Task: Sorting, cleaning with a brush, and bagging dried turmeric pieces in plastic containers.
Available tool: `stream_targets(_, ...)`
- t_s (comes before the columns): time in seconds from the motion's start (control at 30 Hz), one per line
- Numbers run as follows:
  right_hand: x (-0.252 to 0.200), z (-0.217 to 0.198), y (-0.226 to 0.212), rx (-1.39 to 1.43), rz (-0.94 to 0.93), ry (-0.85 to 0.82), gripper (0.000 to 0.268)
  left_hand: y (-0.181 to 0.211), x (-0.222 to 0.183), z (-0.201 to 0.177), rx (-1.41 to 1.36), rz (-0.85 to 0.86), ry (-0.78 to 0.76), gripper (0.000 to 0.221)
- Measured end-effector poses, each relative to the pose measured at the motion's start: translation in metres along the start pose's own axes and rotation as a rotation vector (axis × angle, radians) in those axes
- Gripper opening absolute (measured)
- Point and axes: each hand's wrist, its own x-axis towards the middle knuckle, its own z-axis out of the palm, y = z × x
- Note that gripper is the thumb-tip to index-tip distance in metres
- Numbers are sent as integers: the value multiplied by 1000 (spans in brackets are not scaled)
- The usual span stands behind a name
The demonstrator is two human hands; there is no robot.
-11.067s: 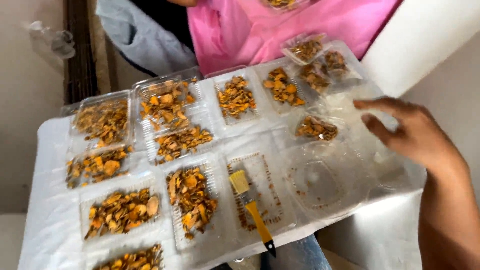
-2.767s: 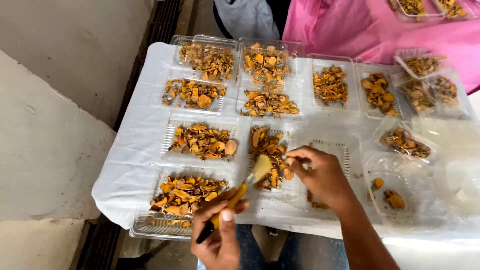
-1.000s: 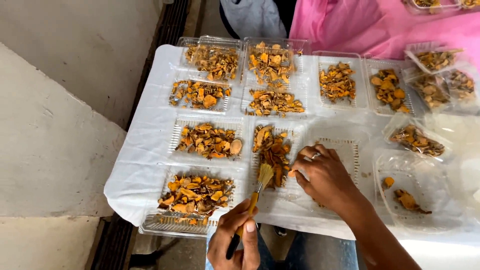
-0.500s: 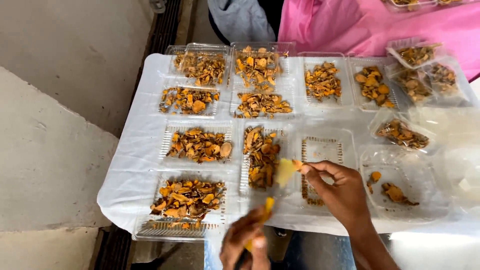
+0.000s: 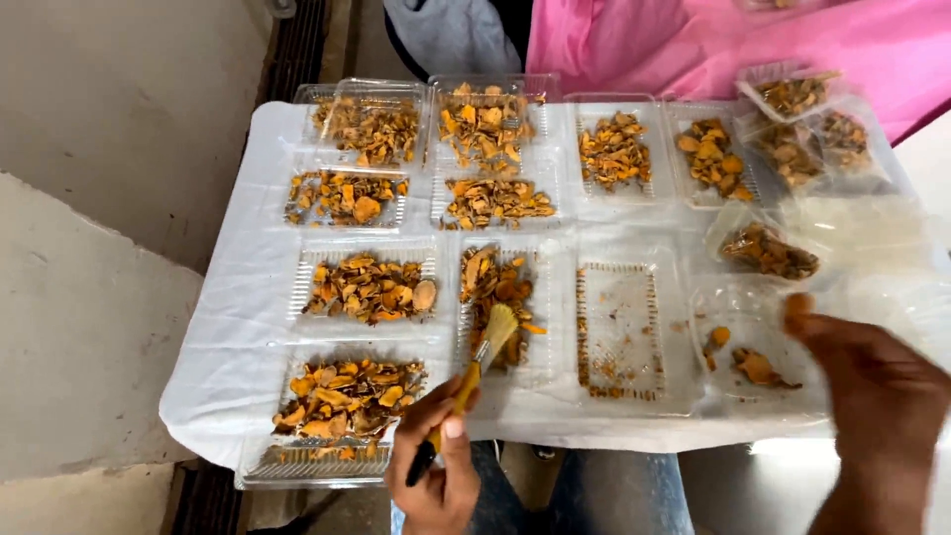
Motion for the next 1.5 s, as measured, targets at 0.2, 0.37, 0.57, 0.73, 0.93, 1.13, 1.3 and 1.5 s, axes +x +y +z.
stream_targets(0.2,16,-33,31,-769,-65,-39,23,5,0,2,55,-14,28,23)
stream_targets(0.37,14,-5,12,-953,-62,-97,32,12,7,1,30,43,47,21)
stream_targets(0.57,-1,122,-35,-466,-676,-500,25,17,5,1,122,38,109,22)
stream_targets(0.73,5,208,-17,-902,-641,-935,31,20,5,-7,184,-63,140,23)
stream_targets(0.93,13,200,-9,-638,-643,-863,17,12,6,-7,169,-111,145,24)
stream_targets(1.13,-3,159,-40,-263,-146,-710,28,5,17,14,-84,148,98,21)
stream_targets(1.3,0,148,-31,172,204,-694,23,-10,15,25,-164,242,24,19)
stream_targets(1.5,-2,137,-23,290,175,-672,22,-6,9,33,-59,312,13,19)
